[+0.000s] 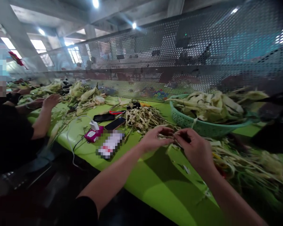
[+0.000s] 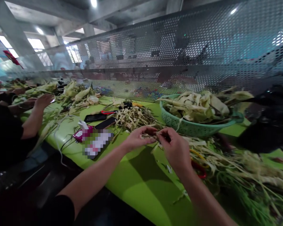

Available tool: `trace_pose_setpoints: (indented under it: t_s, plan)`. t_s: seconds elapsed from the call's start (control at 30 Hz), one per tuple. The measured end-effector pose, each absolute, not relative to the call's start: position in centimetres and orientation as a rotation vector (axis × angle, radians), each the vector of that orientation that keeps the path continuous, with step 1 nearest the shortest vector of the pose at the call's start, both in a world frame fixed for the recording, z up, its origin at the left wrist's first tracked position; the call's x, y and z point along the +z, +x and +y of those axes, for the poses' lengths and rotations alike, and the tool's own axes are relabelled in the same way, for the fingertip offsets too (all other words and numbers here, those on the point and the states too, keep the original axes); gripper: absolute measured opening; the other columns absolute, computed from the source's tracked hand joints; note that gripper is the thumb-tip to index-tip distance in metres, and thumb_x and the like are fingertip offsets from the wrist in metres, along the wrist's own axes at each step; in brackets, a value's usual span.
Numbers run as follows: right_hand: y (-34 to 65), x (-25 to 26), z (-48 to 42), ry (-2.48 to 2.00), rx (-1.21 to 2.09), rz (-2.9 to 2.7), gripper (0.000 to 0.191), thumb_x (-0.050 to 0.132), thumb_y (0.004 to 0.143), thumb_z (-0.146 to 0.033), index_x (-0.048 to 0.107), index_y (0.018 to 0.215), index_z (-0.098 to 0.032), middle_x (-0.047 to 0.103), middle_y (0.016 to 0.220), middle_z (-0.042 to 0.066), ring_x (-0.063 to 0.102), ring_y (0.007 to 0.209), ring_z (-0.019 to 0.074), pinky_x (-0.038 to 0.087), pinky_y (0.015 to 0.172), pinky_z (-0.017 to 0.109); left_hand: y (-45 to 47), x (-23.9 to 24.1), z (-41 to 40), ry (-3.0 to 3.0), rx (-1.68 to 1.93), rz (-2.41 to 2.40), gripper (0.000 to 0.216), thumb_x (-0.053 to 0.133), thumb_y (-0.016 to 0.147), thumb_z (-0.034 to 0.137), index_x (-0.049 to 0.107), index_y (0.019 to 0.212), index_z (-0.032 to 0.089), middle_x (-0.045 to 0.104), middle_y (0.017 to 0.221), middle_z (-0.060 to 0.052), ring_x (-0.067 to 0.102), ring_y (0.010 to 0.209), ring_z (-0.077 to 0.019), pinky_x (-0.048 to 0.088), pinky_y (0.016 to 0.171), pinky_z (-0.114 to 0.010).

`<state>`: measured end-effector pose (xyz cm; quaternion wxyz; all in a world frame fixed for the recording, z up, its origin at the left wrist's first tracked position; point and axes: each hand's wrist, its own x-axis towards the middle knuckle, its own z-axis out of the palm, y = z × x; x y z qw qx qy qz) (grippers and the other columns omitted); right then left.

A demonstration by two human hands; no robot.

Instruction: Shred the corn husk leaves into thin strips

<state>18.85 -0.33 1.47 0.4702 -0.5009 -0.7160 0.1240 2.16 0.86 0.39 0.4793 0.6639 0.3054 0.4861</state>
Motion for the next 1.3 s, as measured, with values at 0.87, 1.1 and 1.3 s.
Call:
trace_pose_setpoints:
  t_s: [0.87, 1.1, 1.3]
  plan:
    - [17.4, 1.0, -0.3, -1.124, 0.195, -1.917, 0.011, 0.061, 0.084, -0.028, 0.067, 0.079, -0.019, 0.067, 0.077, 0.004, 0.06, 0.076, 0.0209, 0.045, 0.071, 0.033, 1.9, 0.6, 1.0, 0.761, 1.381, 0.805, 0.029, 0.083, 0.051, 0.03, 0.066, 0.068, 0.014, 0.06, 0.064, 0.001, 0.053, 0.056, -0.0074, 0.044, 0.061, -0.022]
    - [17.5, 3.0, -1.5, -1.077, -0.101, -1.815, 0.012, 0.061, 0.085, -0.026, 0.064, 0.095, -0.021, 0.064, 0.101, 0.008, 0.056, 0.1, 0.0243, 0.042, 0.089, 0.039, 1.8, 0.7, 1.0, 0.67, 1.421, 0.768, 0.032, 0.081, 0.056, 0.033, 0.064, 0.076, 0.015, 0.062, 0.07, 0.001, 0.059, 0.062, -0.0103, 0.047, 0.064, -0.024]
    - [16.2, 2.2, -1.2, -1.26, 0.334, -1.893, 0.019, 0.06, 0.084, -0.038, 0.064, 0.084, -0.02, 0.066, 0.086, 0.006, 0.058, 0.084, 0.023, 0.044, 0.075, 0.036, 2.1, 0.7, 0.7, 0.666, 1.488, 0.779, 0.026, 0.079, 0.059, 0.03, 0.064, 0.074, 0.015, 0.063, 0.073, 0.0, 0.058, 0.066, -0.0107, 0.046, 0.066, -0.024]
